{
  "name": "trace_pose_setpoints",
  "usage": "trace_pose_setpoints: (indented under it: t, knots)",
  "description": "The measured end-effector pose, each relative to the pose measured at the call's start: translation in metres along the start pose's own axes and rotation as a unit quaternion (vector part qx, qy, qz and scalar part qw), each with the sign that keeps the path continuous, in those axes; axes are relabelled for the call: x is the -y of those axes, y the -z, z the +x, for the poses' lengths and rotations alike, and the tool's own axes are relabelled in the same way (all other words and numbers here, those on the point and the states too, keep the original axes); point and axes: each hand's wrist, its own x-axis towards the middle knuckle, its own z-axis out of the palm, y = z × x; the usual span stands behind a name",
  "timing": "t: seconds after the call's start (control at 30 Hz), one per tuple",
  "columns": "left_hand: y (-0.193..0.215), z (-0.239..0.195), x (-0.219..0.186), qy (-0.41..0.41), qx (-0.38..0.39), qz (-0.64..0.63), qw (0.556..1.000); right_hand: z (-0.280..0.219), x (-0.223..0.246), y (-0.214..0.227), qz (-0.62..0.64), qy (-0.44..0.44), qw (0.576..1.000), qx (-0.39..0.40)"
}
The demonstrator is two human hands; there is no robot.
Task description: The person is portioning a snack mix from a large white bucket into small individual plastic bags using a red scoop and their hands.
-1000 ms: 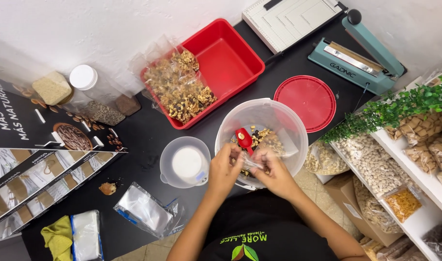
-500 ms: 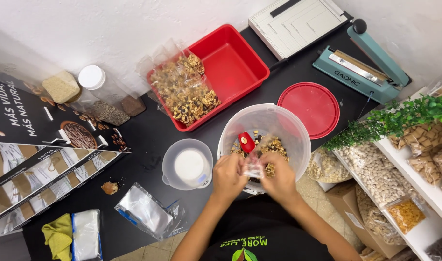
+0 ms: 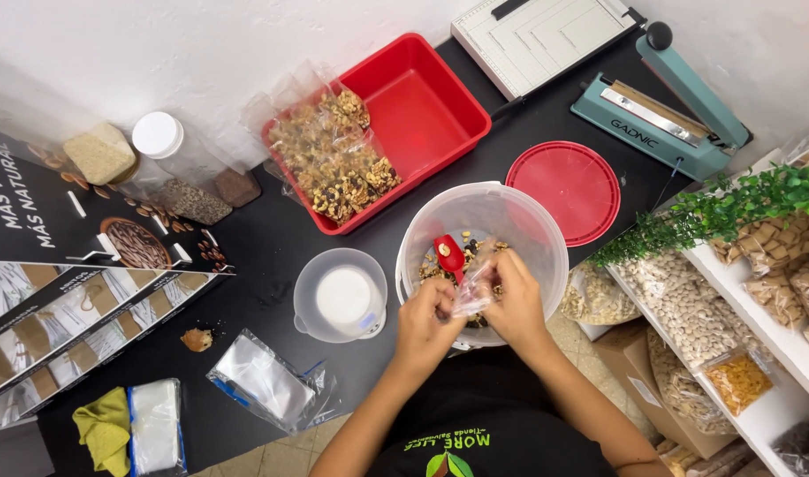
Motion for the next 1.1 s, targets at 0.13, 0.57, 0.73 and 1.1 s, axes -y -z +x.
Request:
trace_pose_setpoints:
  t: [0.13,0.57,0.73,1.1]
  knots:
    - [0.008,0.019,0.004,-0.125,-0.024,0.298,0.946,-0.005,0.026,0.000,0.082,0.045,0.996,0.001]
    - [0.008,0.022,-0.014,-0.002,0.000,0.050,0.999,-0.010,-0.011,-0.001,0.359,-0.089,0.914,0.163]
    - [0.007,0.018,-0.014,0.068,0.045,-0.033,0.996,0.004,-0.014,-0.006,0.043,-0.128,0.986,0.093]
    - [0.004,0.052,0.007,-0.041,0.113,0.042,0.992,0.035,0.000,0.003,-0.069,-0.096,0.988,0.095]
